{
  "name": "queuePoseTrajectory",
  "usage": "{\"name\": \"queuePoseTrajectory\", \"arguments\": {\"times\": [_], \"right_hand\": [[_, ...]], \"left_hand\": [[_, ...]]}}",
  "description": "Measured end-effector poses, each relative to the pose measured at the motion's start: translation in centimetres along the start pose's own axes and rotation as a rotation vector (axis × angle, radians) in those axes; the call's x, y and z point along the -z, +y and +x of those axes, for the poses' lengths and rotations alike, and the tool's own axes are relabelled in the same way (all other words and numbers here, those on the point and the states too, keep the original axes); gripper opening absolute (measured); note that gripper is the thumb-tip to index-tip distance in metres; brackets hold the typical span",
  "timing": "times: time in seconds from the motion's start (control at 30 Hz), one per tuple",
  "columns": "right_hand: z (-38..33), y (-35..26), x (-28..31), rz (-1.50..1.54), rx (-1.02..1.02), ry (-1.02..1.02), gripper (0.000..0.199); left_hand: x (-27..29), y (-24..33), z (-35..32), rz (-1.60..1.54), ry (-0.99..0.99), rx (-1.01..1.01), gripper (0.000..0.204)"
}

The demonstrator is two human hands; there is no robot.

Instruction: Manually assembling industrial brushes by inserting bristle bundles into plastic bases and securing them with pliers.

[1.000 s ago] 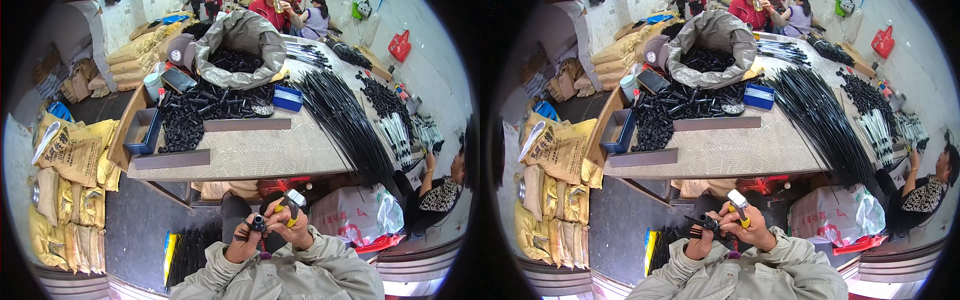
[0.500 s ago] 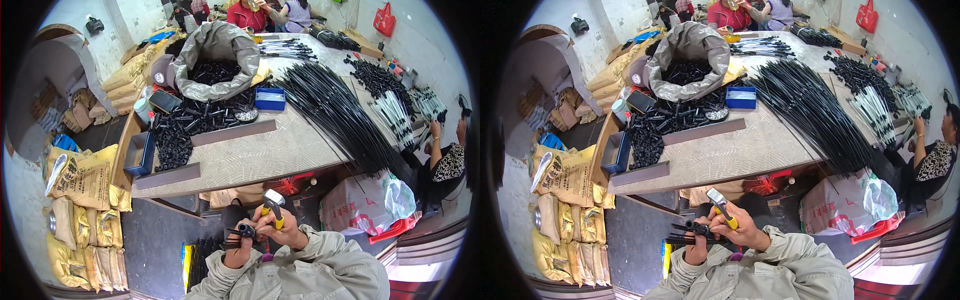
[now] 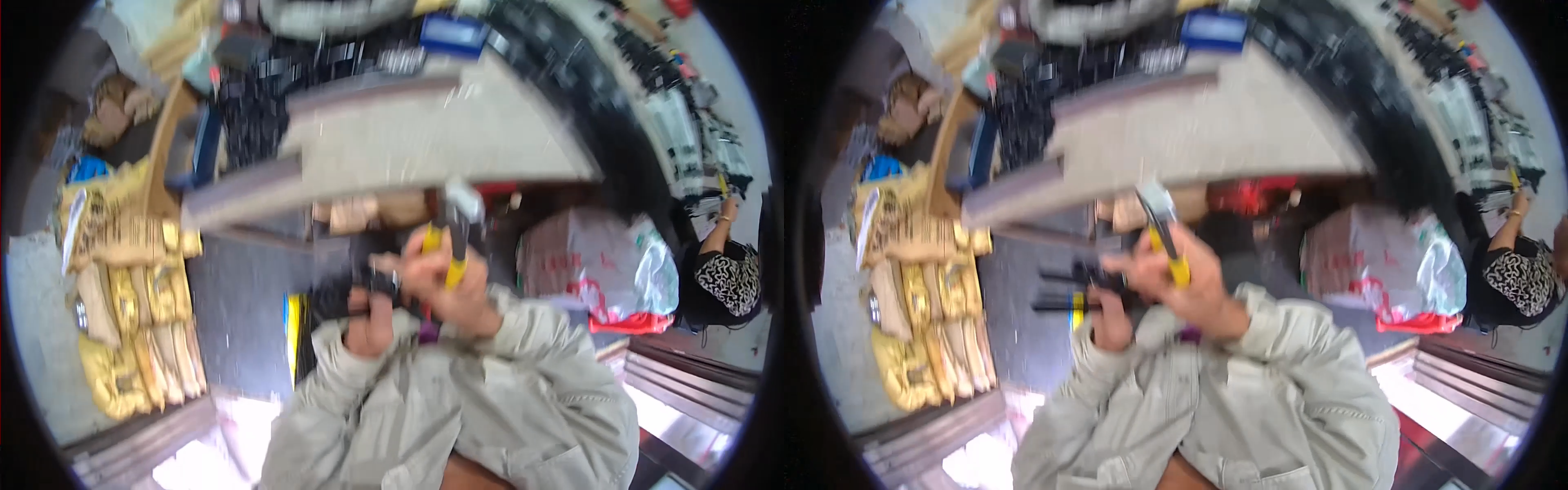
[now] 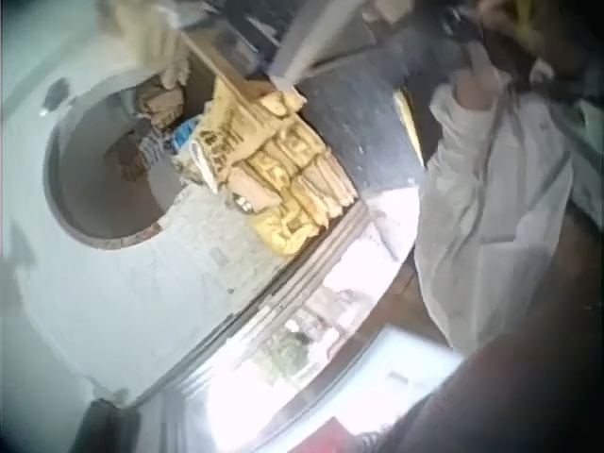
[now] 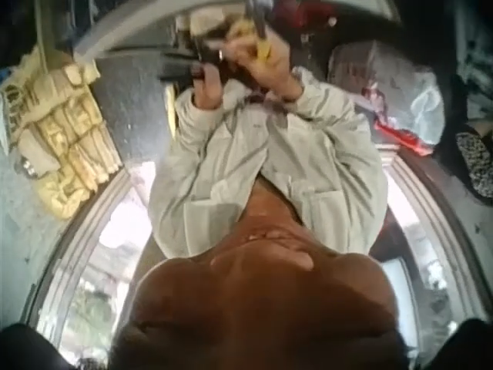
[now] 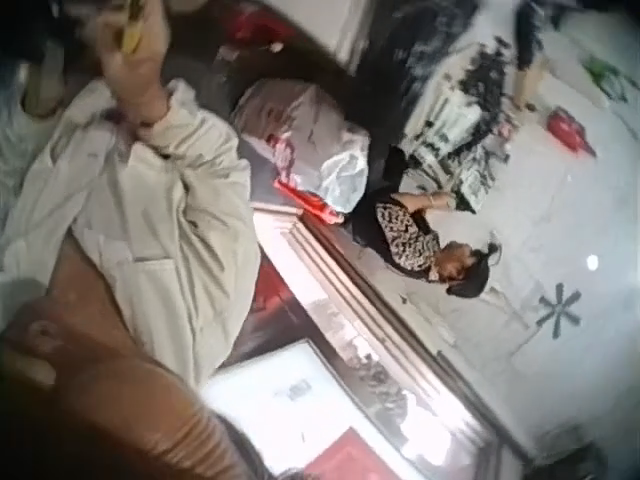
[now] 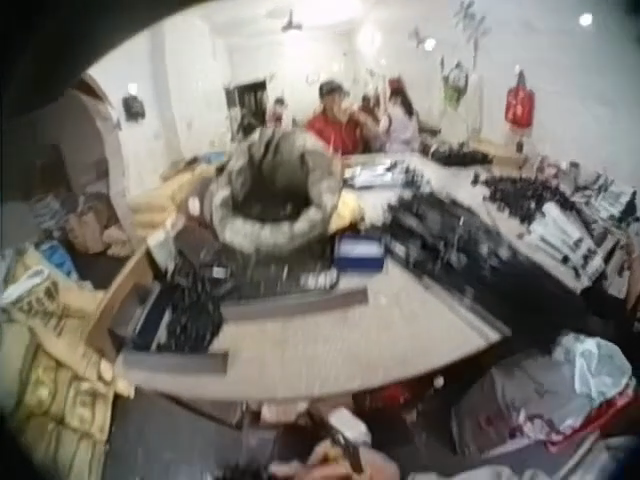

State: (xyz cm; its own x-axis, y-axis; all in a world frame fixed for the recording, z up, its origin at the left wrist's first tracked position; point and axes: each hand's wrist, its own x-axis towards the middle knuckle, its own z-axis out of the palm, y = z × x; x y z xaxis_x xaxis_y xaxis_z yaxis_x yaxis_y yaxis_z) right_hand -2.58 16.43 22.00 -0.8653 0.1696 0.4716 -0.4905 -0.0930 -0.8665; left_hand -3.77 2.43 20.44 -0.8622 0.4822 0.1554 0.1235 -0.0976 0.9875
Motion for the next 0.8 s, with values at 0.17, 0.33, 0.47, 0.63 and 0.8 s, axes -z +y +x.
{"name": "queuePoseTrajectory", "arguments": {"times": [0.17,0.33,0.47,0.63,0.8], "right_hand": [[2.3,-1.5,5.7,-0.796,0.279,-0.326,0.024],[1.8,-3.9,9.2,-1.294,0.377,-0.63,0.024],[2.3,-3.4,7.5,-1.251,0.458,-0.743,0.026],[2.9,-3.5,7.7,-1.393,0.474,-0.739,0.034],[3.6,-3.9,7.5,-1.595,0.573,-0.667,0.035]], "left_hand": [[0.7,-0.7,1.1,-0.187,0.124,-0.083,0.062],[1.8,-1.0,0.5,-0.274,0.082,-0.081,0.058],[0.6,-0.5,-0.4,-0.274,0.131,0.053,0.059],[0.9,-0.7,-0.2,-0.267,0.053,0.06,0.061],[0.5,-0.3,0.4,-0.265,0.059,0.042,0.062]]}}
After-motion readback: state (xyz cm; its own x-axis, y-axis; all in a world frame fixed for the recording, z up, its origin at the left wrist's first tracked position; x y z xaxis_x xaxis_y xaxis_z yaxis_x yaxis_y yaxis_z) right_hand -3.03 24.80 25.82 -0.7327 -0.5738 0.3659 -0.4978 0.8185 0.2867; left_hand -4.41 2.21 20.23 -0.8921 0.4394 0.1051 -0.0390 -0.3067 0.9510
